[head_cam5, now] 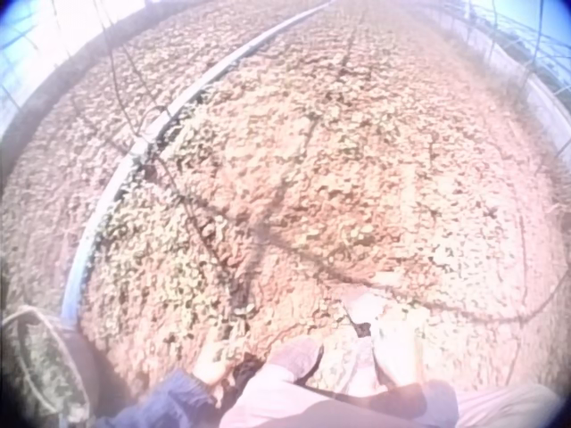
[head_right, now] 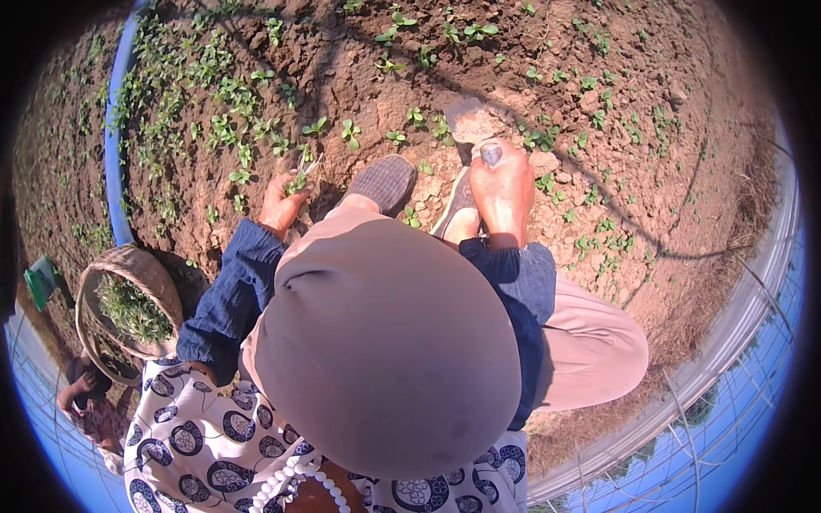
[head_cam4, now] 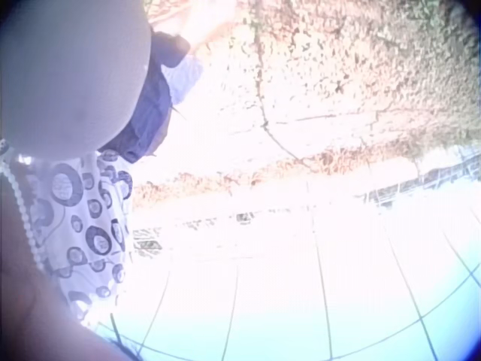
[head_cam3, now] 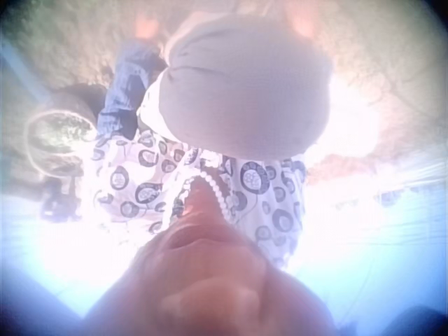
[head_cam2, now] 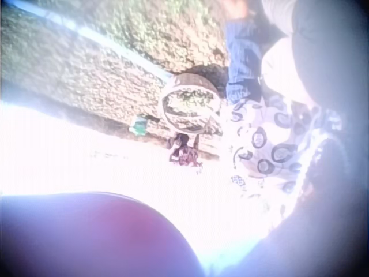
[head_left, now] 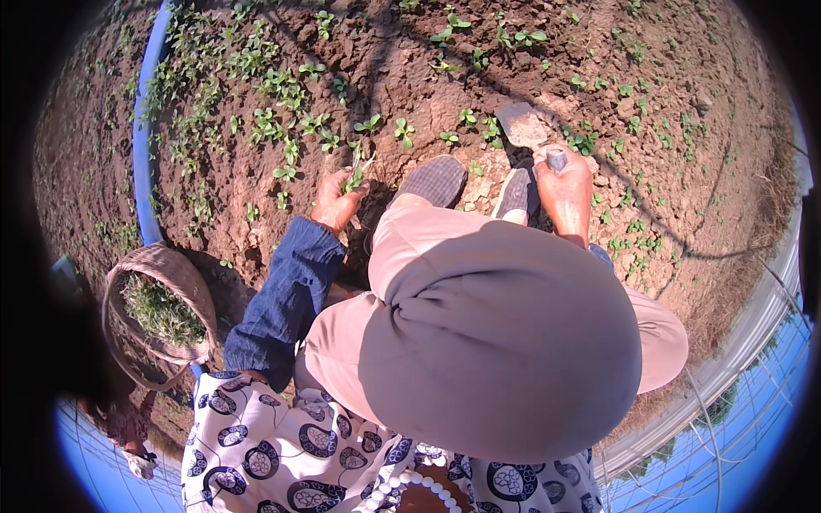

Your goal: The person is using a small trowel to remove weeds from the soil and placing them into a nearby woven basket. They move along the row in an agricultural field, clearing the ground around small green seedlings.

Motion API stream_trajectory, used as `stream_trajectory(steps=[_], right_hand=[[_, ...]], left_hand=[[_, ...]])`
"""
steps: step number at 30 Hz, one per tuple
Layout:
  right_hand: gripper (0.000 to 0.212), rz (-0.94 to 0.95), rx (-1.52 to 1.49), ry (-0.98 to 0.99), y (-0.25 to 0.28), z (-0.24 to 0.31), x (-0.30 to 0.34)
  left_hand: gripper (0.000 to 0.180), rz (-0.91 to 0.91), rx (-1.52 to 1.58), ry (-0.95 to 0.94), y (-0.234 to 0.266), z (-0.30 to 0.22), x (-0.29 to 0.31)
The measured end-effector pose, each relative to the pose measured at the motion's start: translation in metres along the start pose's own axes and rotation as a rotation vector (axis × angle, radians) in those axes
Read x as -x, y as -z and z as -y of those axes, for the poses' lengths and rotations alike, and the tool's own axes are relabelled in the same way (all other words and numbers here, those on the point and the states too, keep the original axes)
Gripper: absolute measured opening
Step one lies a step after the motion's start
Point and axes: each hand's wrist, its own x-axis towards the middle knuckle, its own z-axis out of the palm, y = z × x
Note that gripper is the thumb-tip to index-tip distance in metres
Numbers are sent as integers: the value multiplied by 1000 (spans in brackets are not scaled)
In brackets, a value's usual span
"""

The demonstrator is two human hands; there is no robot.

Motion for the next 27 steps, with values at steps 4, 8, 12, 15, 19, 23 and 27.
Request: stream_trajectory(steps=[4, 8, 12, 15, 19, 23, 27], right_hand=[[18, 32, 304, 17, 1, 11, 0], [21, -26, 278, 79, -9, 18, 0], [15, -86, 231, 153, -12, 26, 4], [12, -88, -40, 243, -15, 27, 6], [9, 176, -290, 355, -42, 32, 4], [11, 370, -223, 313, -53, 60, 19], [16, 424, -40, 532, -70, 82, 23]], left_hand=[[11, 12, 1, 2, -1, 4, -3], [12, 16, 26, -6, -1, 2, -1], [17, 26, -32, -49, -1, -6, 3], [19, 136, -98, -252, -9, -12, 8], [25, 188, -448, -300, -5, -14, 12], [37, -21, -583, -645, 5, -33, 6], [49, -138, -658, -650, 23, -60, -17]])
